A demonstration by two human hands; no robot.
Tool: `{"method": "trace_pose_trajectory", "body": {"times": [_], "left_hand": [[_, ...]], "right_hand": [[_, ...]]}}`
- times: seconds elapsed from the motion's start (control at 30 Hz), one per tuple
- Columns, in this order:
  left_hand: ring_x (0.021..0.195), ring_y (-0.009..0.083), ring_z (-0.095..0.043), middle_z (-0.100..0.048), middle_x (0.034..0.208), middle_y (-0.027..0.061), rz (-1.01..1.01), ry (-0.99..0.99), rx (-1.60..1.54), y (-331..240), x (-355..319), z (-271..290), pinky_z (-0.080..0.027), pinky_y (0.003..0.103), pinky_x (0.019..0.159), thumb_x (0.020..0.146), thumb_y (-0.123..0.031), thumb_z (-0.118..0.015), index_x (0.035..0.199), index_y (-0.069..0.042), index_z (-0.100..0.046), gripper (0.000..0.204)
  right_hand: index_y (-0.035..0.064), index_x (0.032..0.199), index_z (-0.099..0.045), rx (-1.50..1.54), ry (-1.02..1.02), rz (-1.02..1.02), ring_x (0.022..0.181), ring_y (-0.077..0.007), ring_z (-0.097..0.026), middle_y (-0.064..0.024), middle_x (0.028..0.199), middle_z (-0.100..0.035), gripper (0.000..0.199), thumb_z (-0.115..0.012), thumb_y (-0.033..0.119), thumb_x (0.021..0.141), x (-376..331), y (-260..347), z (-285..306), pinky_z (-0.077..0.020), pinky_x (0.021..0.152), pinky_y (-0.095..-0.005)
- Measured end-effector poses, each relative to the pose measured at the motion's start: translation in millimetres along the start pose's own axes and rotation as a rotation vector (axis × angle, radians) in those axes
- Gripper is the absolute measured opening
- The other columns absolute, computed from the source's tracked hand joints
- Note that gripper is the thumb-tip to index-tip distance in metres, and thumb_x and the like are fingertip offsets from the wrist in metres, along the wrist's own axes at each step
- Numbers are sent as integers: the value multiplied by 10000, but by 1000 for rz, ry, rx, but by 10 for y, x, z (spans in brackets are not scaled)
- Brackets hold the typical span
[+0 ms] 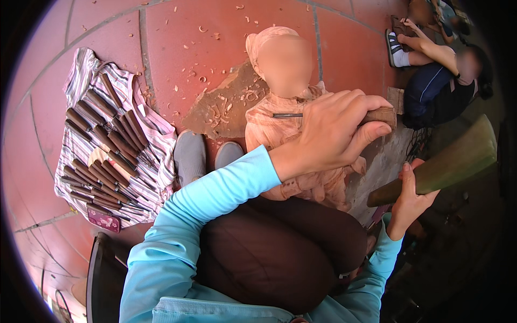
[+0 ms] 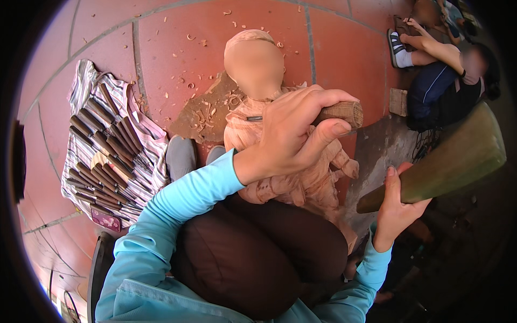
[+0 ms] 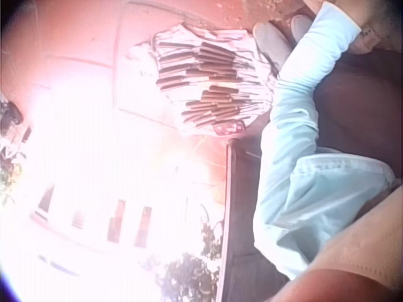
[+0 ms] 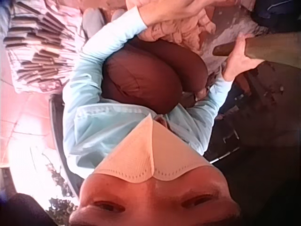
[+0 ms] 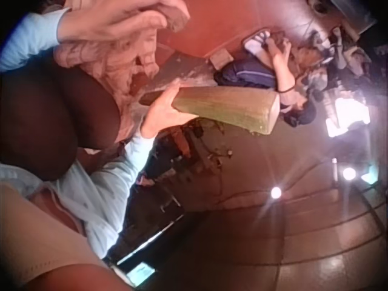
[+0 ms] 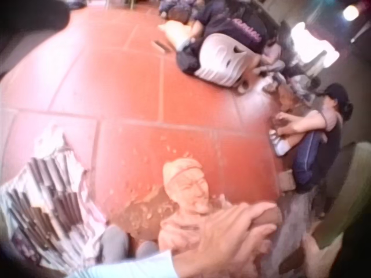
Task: The person carves a wooden statue of a figure using a chisel and a wooden mallet. They repeatedly strike the chisel to shape the wood, focusing on the torso and head areas of the sculpture.
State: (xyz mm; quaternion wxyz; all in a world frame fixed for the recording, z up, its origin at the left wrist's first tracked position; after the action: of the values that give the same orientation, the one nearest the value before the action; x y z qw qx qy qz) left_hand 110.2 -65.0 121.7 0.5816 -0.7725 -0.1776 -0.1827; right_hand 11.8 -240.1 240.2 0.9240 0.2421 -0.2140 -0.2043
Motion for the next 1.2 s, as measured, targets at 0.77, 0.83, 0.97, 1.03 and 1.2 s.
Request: {"method": "trace_pose_trajectory", "body": {"times": [0.77, 0.83, 0.97, 1.03, 1.2], "left_hand": [[583, 247, -576, -559, 626, 64, 184, -114, 112, -53, 113, -98, -417, 332, 499, 660, -168, -793, 754, -80, -531, 292], [572, 240, -573, -554, 614, 61, 206, -120, 119, -25, 106, -66, -414, 326, 496, 666, -156, -791, 740, -81, -535, 277], [551, 230, -563, -544, 595, 50, 199, -149, 115, 7, 118, -37, -408, 315, 491, 664, -145, -793, 727, -84, -543, 265], [541, 227, -555, -541, 591, 47, 210, -172, 93, -5, 100, -45, -406, 310, 490, 663, -144, -794, 726, -85, -544, 264], [532, 218, -543, -536, 591, 50, 224, -129, 118, 14, 83, 19, -402, 309, 483, 665, -133, -784, 721, -88, -544, 251]], "right_hand": [[-26, 1029, -516, -43, 113, 89, 722, -90, -501, -67, 860, -575, 266, -637, -102, 804, 93, 135, -9, -440, 668, -229], [-28, 1055, -524, -178, 167, 184, 738, -93, -514, -69, 871, -574, 283, -635, -102, 806, 108, 173, -123, -451, 682, -231], [-8, 1259, -488, -279, 224, 144, 947, -154, -584, -116, 1104, -602, 481, -611, -105, 805, 190, 116, -97, -465, 830, -269], [9, 1301, -467, -203, 168, 46, 1024, -167, -578, -125, 1184, -589, 525, -601, -105, 806, 187, 0, 30, -450, 879, -281], [-11, 1199, -499, -413, 226, 415, 891, -122, -568, -88, 1011, -594, 404, -631, -83, 823, 125, 367, -272, -481, 798, -257]]}}
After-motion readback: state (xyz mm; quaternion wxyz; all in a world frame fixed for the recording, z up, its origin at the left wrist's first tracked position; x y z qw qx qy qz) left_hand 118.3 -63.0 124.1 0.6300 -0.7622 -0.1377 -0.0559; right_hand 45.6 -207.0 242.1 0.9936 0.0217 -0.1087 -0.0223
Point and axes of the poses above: each hand's wrist, its own x-axis towards the middle knuckle, its own z-axis out of the back of the hand, y = z × x, the point moved 6 cm from there along x, towards the middle knuckle
